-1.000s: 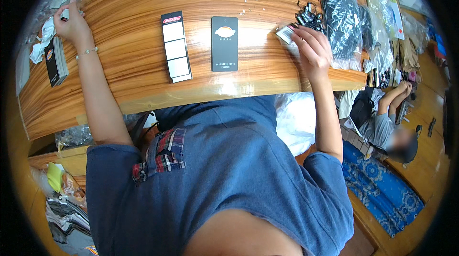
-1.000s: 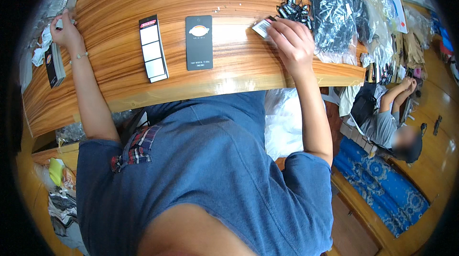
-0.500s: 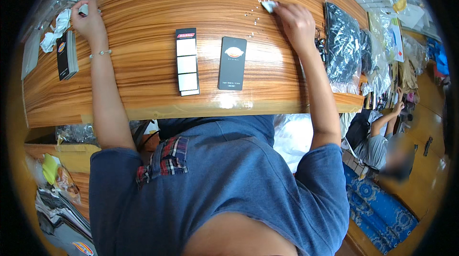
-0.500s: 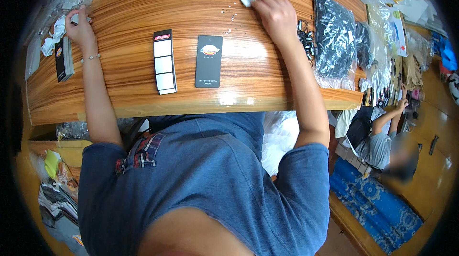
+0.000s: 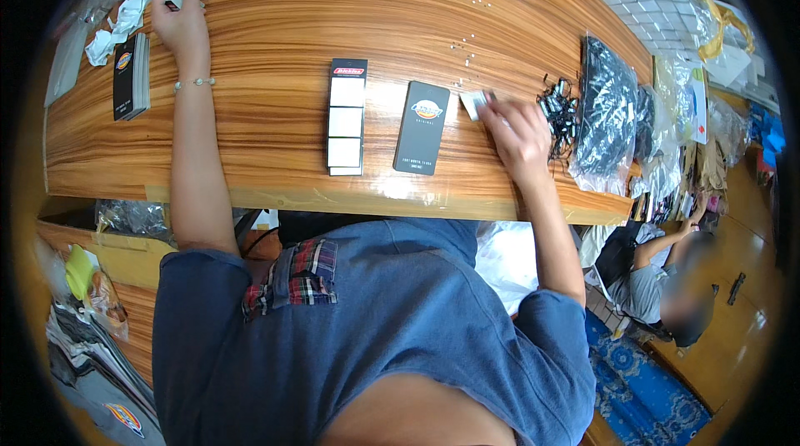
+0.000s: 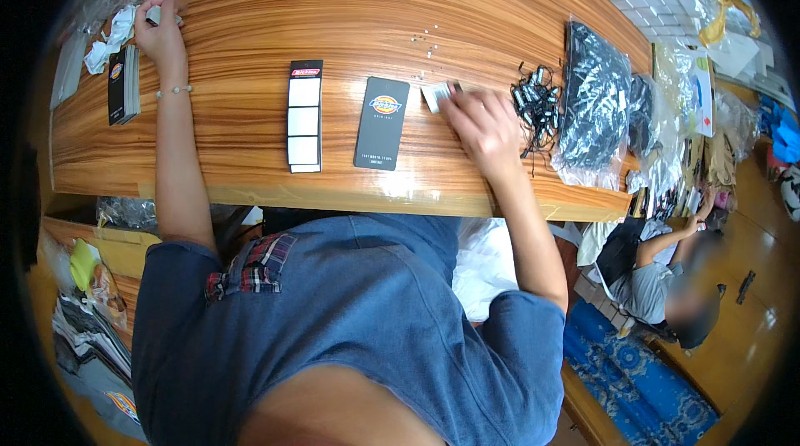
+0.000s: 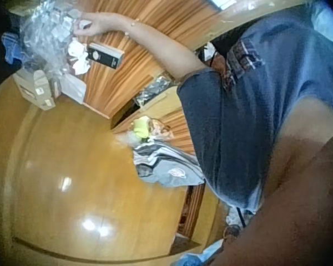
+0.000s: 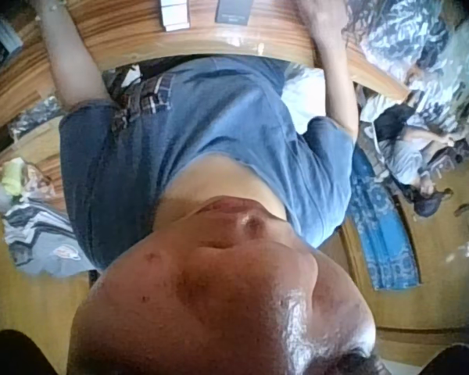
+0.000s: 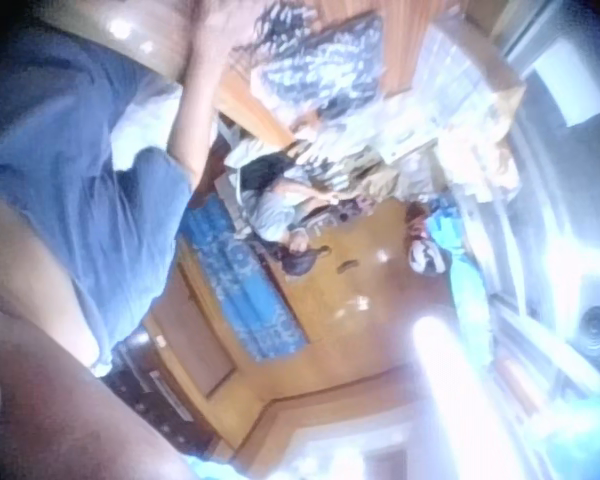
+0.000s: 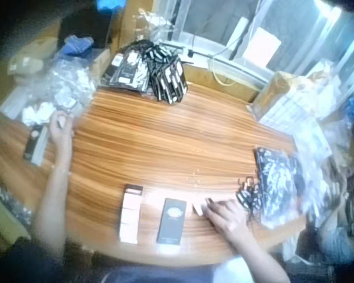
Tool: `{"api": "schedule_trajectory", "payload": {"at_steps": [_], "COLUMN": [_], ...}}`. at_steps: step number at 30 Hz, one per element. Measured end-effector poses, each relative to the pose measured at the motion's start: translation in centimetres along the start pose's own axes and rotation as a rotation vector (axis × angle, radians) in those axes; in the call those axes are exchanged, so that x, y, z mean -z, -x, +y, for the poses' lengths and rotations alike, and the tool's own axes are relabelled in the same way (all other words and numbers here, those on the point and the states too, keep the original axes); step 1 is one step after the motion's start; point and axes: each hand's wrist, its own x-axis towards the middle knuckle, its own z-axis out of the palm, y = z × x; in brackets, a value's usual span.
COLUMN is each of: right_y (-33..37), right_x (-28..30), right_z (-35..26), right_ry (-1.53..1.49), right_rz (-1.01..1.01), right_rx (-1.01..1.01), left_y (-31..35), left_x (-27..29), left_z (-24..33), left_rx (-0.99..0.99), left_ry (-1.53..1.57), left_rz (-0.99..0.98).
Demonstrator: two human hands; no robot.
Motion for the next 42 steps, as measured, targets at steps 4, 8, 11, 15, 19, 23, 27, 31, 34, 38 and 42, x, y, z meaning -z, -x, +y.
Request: {"api": "schedule_trajectory", "payload": {"at_steps": [4,8,11,15,19,23,27,31,34,38,42], "right_y": [-3.3,-3.2,-0.8,-1.7,-4.9,-6.6,-5.2,-6.8,-8.8,-11.6,-13.0], "right_x": [-2.3,0.3,1.4,0.0,-2.3,-2.3,-1.0,-2.7,-5.2,-4.8,-6.8], "right_z": [4.1,2.5,-0.2,-1.5,1.2,2.5,-1.1,-0.3,5.0,4.3,0.6], "right_ry": [0.097,0.067,0.024,-0.031,0.054,0.105,0.078,0.039,0.121,0.119,0.071], "right_rz": [0.067,0.074,0.001,-0.029,0.003,0.07,-0.017,-0.012,0.117,0.18,0.095], "right_rx": [-0.052,-0.021,0.021,-0.004,-0.06,-0.112,-0.061,-0.094,-0.16,-0.137,0.002], "left_y": [-0.4,0.0,-0.1,0.4,0.2,0.6,0.1,0.7,0.7,0.2,0.4], "left_x": [-0.2,-0.1,0.3,-0.1,0.3,-0.3,0.2,-0.1,-0.8,-0.1,-0.1], "left_z": [-0.6,0.3,-0.3,0.5,1.2,1.3,-0.1,0.9,1.9,0.5,1.2], "left_rx": [0.002,0.036,0.013,0.044,0.032,0.061,-0.066,0.022,0.066,0.024,0.073], "left_ry": [0.051,0.04,0.015,0.018,0.011,0.023,-0.102,-0.026,0.018,-0.065,-0.025], "left_rz": [-0.01,0.054,-0.035,-0.041,-0.036,-0.023,0.01,0.005,-0.006,0.013,-0.002]}}
